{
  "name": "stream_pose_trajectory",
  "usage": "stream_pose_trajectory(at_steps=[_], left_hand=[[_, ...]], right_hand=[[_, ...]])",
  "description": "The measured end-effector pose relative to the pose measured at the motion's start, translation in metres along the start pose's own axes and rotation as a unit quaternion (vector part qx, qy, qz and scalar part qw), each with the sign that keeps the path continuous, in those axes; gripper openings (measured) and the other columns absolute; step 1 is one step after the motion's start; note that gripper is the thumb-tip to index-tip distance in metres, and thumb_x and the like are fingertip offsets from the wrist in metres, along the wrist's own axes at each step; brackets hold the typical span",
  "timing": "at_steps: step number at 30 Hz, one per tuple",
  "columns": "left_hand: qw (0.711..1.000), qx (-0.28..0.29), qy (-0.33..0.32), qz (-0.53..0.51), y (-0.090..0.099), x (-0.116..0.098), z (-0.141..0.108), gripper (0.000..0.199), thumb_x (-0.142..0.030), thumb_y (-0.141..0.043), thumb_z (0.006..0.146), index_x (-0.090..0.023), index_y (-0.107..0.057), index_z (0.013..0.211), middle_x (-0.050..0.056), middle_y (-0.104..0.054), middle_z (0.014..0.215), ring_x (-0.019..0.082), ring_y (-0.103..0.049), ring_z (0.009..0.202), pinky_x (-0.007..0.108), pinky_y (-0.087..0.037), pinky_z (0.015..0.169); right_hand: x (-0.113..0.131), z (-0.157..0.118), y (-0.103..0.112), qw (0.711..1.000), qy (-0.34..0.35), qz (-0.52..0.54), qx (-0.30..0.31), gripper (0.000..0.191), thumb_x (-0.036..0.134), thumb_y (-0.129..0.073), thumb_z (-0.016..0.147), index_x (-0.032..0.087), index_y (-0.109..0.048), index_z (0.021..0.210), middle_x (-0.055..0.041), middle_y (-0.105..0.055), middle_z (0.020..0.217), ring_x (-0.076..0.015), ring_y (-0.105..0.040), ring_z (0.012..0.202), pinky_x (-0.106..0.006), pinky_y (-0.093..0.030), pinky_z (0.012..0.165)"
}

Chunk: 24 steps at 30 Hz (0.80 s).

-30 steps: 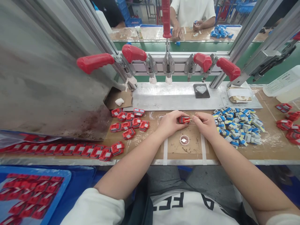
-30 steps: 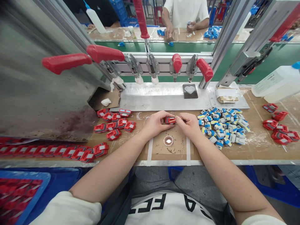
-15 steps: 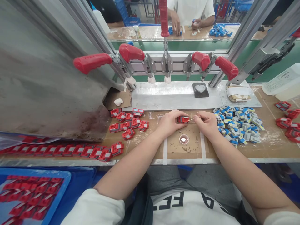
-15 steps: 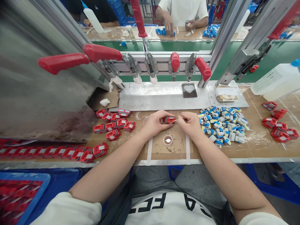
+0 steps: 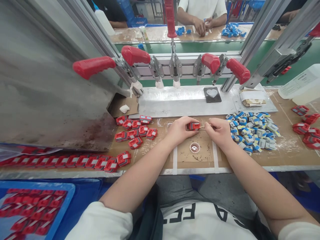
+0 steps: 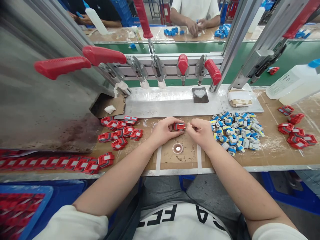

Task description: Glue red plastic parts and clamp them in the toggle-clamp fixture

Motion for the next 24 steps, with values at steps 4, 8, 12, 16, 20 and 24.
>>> stream_pose_trajectory(at_steps=[4,8,12,16,20,24], left_hand=[[1.000,-0.006,-0.005,-0.009,0.000,0.001,0.000,0.034,-0.027,-0.082,0.078,-0.025,-0.076,0.112,0.002,-0.074,0.105,0.018,-0.066,0.089,0.031,-0.052,0.085],[0.999,-0.019,-0.013,-0.033,0.001,0.002,0.001,0.034,-0.027,-0.081,0.080,-0.024,-0.075,0.113,0.003,-0.074,0.104,0.017,-0.065,0.086,0.030,-0.053,0.083],[0.997,-0.047,-0.019,-0.052,0.007,0.000,0.000,0.035,-0.029,-0.080,0.082,-0.022,-0.073,0.115,0.003,-0.074,0.100,0.016,-0.064,0.081,0.028,-0.052,0.079],[0.996,-0.078,0.004,-0.045,0.014,0.000,-0.002,0.042,-0.035,-0.080,0.081,-0.022,-0.069,0.120,0.000,-0.072,0.091,0.014,-0.061,0.072,0.026,-0.050,0.071],[0.991,-0.097,0.043,-0.086,0.018,0.004,-0.002,0.043,-0.041,-0.083,0.077,-0.020,-0.068,0.111,-0.003,-0.069,0.079,0.012,-0.057,0.063,0.024,-0.046,0.063],[0.981,-0.089,0.023,-0.172,0.017,0.006,0.003,0.040,-0.042,-0.084,0.075,-0.018,-0.071,0.105,0.000,-0.072,0.084,0.013,-0.061,0.069,0.025,-0.049,0.067]], right_hand=[[0.000,-0.001,0.003,0.999,-0.008,0.048,0.013,0.045,0.027,-0.053,0.090,0.023,-0.022,0.058,0.0053,-0.023,0.055,-0.0107,-0.024,0.052,-0.030,-0.019,0.053],[0.019,-0.010,-0.019,0.964,0.068,0.139,0.216,0.048,0.033,-0.050,0.097,0.023,-0.026,0.057,0.0051,-0.025,0.055,-0.0117,-0.027,0.051,-0.029,-0.022,0.055],[0.034,-0.027,-0.038,0.922,0.150,0.083,0.348,0.048,0.033,-0.052,0.100,0.021,-0.035,0.056,0.0051,-0.035,0.053,-0.0119,-0.032,0.053,-0.029,-0.022,0.058],[0.025,-0.021,-0.019,0.954,0.118,-0.015,0.275,0.050,0.045,-0.052,0.102,0.020,-0.047,0.059,0.0025,-0.046,0.058,-0.0129,-0.040,0.057,-0.028,-0.026,0.059],[-0.012,-0.001,0.047,0.971,0.014,-0.209,0.113,0.037,0.040,-0.049,0.105,0.021,-0.070,0.081,-0.0046,-0.062,0.080,-0.0173,-0.055,0.071,-0.029,-0.034,0.064],[-0.043,0.012,0.072,0.925,0.053,-0.298,0.227,0.026,0.031,-0.055,0.101,0.023,-0.079,0.106,-0.0108,-0.065,0.102,-0.0235,-0.061,0.087,-0.034,-0.045,0.075]])
Point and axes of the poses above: each hand's wrist, its own z-axis towards the middle knuckle, its own y-axis out of the back of the hand, x = y × z, the point moved 7 cm from there along z, towards the middle knuckle
